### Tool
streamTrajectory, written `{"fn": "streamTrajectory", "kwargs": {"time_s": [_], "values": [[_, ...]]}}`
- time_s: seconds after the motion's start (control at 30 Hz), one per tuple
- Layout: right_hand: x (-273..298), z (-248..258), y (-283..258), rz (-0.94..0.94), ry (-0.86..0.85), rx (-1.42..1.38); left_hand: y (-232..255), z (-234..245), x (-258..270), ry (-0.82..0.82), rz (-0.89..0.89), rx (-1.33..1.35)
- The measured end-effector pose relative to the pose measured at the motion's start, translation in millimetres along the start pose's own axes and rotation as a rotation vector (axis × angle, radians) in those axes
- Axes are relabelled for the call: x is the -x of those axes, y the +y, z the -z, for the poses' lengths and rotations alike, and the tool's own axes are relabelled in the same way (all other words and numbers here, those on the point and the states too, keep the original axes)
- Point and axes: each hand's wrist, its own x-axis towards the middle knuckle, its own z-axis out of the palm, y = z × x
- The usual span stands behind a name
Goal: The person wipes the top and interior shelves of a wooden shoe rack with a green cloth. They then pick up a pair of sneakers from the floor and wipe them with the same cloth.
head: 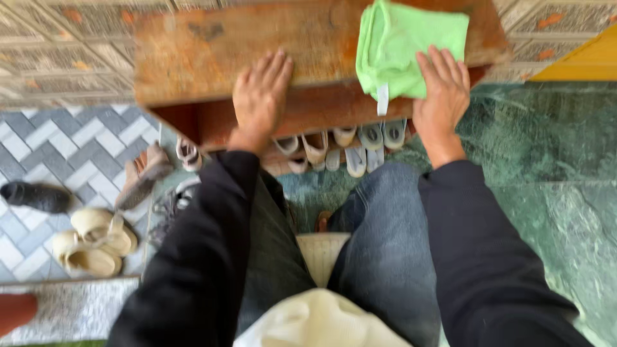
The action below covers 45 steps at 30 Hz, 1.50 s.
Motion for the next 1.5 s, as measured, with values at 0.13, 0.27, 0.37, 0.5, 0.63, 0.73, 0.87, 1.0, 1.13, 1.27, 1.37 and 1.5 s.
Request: {"fn": "streamTrajectory", "kwargs": {"time_s": [0.13,0.27,0.37,0.5,0.63,0.73,0.87,1.0,1.13,1.27,1.37,1.5], "values": [[-2,-2,1,-0.018,0.003,0.059,-14,-7,-10,0.006,-0.081,0.026],[-13,-12,6,0.020,0.084,0.126,-16,-12,-10,0.031,-0.144,0.028],[-22,-23,7,0.046,0.159,0.118,-23,-12,-6,0.015,-0.136,0.020],[-8,-22,8,0.003,0.141,0.169,-35,-8,3,-0.034,-0.210,0.080],[-35,-26,6,-0.022,0.139,0.165,-55,-11,-27,-0.031,-0.262,0.112],[-5,-11,-21,-0.054,0.073,0.074,-43,-1,-11,-0.034,-0.175,0.165],[23,-6,-47,-0.018,0.137,-0.069,-24,-12,-21,0.018,0.002,0.174],[91,-43,-69,-0.211,-0.733,0.013,19,-15,17,0.104,0.055,0.209],[84,-72,-28,-0.560,-0.284,-0.218,41,-14,47,-0.064,0.088,0.428],[66,-65,10,-0.490,0.150,-0.142,35,-19,71,-0.465,0.371,0.511],[63,-77,16,-0.491,-0.256,0.062,31,-32,74,-0.672,0.468,0.406],[63,-130,2,-0.271,-0.601,-0.413,41,-50,68,-0.574,0.490,0.475]]}}
